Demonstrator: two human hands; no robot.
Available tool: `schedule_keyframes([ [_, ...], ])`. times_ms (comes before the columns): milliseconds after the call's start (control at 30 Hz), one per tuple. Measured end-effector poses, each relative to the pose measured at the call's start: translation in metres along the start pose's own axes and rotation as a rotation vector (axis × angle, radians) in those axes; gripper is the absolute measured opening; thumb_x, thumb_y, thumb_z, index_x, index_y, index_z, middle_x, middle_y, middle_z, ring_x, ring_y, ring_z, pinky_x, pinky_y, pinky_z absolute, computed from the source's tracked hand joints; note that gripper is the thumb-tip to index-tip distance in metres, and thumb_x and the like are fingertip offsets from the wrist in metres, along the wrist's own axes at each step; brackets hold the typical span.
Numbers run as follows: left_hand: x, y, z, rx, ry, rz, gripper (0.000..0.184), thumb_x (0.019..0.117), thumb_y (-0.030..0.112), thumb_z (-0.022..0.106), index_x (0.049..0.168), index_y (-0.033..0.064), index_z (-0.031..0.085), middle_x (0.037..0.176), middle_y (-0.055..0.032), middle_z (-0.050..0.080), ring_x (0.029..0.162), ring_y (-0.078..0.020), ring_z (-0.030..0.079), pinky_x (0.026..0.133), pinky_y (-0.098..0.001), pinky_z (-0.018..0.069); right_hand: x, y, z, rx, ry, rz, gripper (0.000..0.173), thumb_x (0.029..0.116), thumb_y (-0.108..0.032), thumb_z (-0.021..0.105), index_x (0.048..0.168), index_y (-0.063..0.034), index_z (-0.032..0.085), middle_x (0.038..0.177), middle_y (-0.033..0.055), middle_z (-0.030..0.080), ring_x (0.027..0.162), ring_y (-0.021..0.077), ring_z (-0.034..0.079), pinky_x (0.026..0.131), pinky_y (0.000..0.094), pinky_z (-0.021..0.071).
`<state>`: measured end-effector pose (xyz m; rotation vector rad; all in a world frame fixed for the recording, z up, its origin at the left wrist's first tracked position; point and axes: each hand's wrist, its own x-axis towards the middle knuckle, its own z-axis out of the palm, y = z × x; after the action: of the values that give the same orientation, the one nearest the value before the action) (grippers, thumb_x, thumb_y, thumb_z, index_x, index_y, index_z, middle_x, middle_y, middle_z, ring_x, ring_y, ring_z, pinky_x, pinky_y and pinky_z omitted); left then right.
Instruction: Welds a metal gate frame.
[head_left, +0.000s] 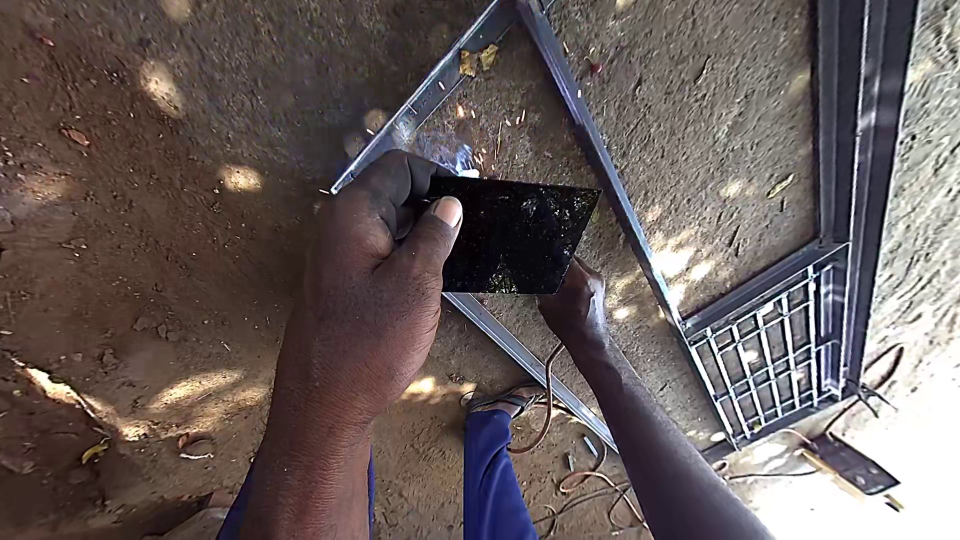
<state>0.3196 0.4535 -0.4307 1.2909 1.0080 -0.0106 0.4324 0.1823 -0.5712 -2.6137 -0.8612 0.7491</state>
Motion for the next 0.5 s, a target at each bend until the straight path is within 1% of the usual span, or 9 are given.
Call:
schedule_keyframes([
  [100, 0.0001, 0.0002, 0.0003, -0.003, 0.002, 0.000, 0.014, 0.1061, 0.013, 0.055, 0.115, 0.0079, 0.064, 0.095, -0.0055, 0.070, 0.079, -0.0173, 0.070, 0.067, -0.0328, 0.0616, 0.0003, 0.0005, 0.0001, 0.004, -0.004, 0.002, 0.052, 0.0966, -0.033, 0.070, 0.145, -0.0180, 0.059, 0.105, 0.0152, 0.073, 0.084, 0.0294, 0.072, 0.074, 0.0499, 0.0590],
  [300, 0.0001, 0.0004, 0.0007, -0.006, -0.005, -0.003, 0.014, 0.1062, 0.013, 0.055, 0.115, 0.0079, 0.064, 0.096, -0.0053, 0.070, 0.082, -0.0172, 0.071, 0.071, -0.0334, 0.0628, 0.0003, 0.0003, 0.0014, -0.008, 0.007, -0.009, 0.050, 0.0972, -0.032, 0.070, 0.144, -0.0163, 0.060, 0.103, 0.0148, 0.073, 0.083, 0.0283, 0.072, 0.074, 0.0485, 0.0592],
  [500, 0.0000, -0.0005, 0.0001, -0.010, -0.009, 0.012, 0.015, 0.1063, 0.013, 0.054, 0.116, 0.0075, 0.064, 0.097, -0.0061, 0.070, 0.083, -0.0183, 0.071, 0.071, -0.0350, 0.0636, 0.0014, -0.0002, 0.0011, -0.020, 0.002, -0.003, 0.052, 0.0973, -0.032, 0.069, 0.146, -0.0170, 0.059, 0.103, 0.0148, 0.074, 0.085, 0.0299, 0.072, 0.076, 0.0496, 0.0590],
])
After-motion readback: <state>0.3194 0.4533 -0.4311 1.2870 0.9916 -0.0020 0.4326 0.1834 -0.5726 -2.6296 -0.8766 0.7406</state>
